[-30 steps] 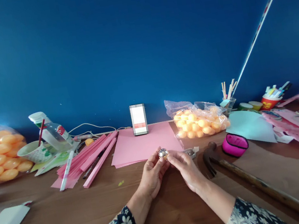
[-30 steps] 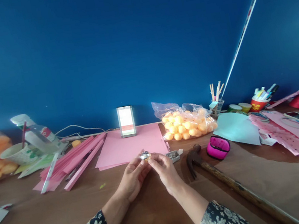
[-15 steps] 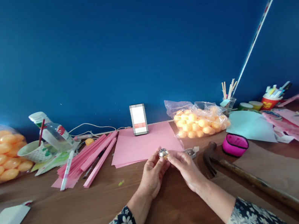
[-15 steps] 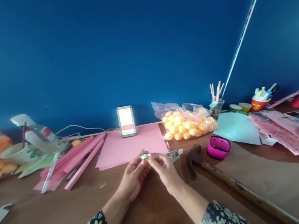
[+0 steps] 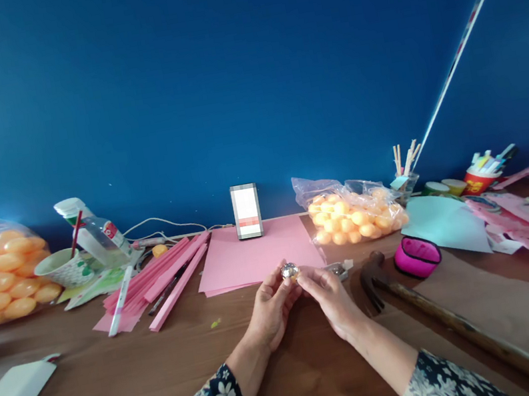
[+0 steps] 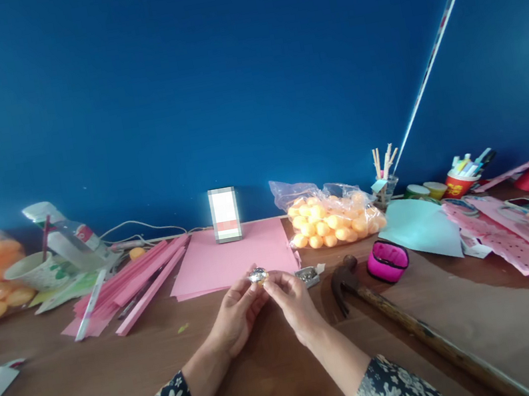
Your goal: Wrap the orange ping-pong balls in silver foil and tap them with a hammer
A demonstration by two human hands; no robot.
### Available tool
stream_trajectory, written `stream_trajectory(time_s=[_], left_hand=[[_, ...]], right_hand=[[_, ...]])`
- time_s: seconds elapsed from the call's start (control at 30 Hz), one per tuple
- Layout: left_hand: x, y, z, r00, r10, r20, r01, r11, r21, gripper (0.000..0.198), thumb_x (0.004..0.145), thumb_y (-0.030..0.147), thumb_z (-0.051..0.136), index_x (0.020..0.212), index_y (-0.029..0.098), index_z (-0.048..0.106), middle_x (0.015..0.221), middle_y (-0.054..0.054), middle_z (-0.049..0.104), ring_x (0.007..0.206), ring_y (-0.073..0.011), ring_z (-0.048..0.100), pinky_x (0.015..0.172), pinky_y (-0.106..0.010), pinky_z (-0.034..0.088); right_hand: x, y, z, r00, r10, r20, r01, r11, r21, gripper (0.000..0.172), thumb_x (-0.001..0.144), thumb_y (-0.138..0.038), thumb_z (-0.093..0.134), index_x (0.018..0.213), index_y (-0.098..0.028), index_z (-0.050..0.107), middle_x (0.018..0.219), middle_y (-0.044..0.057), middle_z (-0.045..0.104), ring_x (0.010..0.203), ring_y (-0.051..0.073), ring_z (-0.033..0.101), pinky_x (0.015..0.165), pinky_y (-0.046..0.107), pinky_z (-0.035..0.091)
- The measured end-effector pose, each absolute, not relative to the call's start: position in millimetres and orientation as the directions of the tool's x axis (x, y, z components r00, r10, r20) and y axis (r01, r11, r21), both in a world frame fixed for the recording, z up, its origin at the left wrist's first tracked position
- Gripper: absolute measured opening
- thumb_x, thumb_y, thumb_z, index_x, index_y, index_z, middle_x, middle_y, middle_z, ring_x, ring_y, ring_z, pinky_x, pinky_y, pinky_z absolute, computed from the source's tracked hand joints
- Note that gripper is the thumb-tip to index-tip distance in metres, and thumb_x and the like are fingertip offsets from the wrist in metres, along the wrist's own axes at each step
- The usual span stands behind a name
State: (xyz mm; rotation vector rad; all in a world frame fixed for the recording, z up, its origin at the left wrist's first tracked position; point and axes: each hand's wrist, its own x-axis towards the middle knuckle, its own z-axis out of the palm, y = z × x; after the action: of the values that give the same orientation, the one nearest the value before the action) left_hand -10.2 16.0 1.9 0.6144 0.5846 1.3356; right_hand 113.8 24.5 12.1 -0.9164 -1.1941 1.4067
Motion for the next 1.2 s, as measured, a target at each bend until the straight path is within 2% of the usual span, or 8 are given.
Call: stream_trajectory(time_s=[1.2], left_hand=[[-10.7, 15.8, 2.0, 0.145, 0.989, -0.038, -0.684, 0.128, 0.719, 0.048, 0.075, 0.018, 0.062, 0.122, 0.022, 0.05, 0.114, -0.007, 0.059, 0.098, -0.0169, 0.057, 0.095, -0.035, 0.039]], right_hand=[[114.2, 24.6, 9.9, -0.181, 0.981, 0.068, -0.209, 0.029, -0.977, 0.023, 0.077, -0.036, 0.06, 0.091, -0.018, 0.066, 0.09, 0.004, 0.067, 0.085, 0.017, 0.057, 0.075, 0.027, 0.043]])
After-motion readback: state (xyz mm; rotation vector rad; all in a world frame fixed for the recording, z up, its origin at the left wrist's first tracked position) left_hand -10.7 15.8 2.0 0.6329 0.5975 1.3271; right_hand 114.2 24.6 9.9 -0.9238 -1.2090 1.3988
